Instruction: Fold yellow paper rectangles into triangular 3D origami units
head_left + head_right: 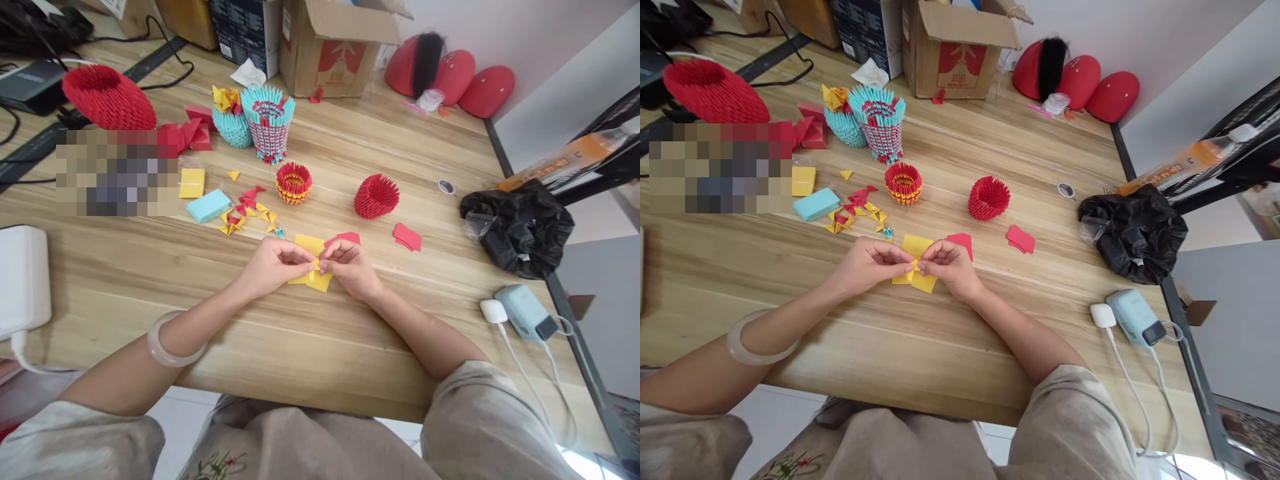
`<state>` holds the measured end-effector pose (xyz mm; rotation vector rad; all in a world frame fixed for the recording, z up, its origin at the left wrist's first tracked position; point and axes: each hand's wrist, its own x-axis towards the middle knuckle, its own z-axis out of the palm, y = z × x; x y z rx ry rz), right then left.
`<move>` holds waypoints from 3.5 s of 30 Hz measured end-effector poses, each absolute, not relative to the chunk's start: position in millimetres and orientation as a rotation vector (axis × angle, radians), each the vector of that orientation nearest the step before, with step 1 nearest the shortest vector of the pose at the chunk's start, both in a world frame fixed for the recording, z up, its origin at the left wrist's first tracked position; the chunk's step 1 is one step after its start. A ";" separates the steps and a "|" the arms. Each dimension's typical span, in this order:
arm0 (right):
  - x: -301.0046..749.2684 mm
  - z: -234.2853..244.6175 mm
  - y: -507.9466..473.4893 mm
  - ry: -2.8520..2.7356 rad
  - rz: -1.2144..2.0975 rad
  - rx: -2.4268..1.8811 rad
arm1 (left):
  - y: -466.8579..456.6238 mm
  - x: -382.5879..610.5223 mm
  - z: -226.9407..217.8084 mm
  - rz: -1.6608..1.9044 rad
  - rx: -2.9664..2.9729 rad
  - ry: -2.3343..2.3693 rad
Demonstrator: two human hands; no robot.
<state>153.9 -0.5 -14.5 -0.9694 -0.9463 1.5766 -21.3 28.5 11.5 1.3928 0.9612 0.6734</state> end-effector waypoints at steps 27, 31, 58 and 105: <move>157.2 -21.5 -0.8 -1.048 1.594 -0.882 | 25.7 -21.7 15.8 0.739 1.566 0.894; 156.3 -19.6 -1.9 -1.071 1.555 -0.919 | 25.0 -21.6 12.7 0.742 1.573 0.910; 150.5 -14.9 -5.2 -1.013 1.416 -1.026 | 23.4 -18.7 7.1 0.784 1.385 0.961; 157.5 -20.2 -5.9 -1.432 0.948 -0.959 | 28.4 -22.5 14.3 0.850 1.454 0.892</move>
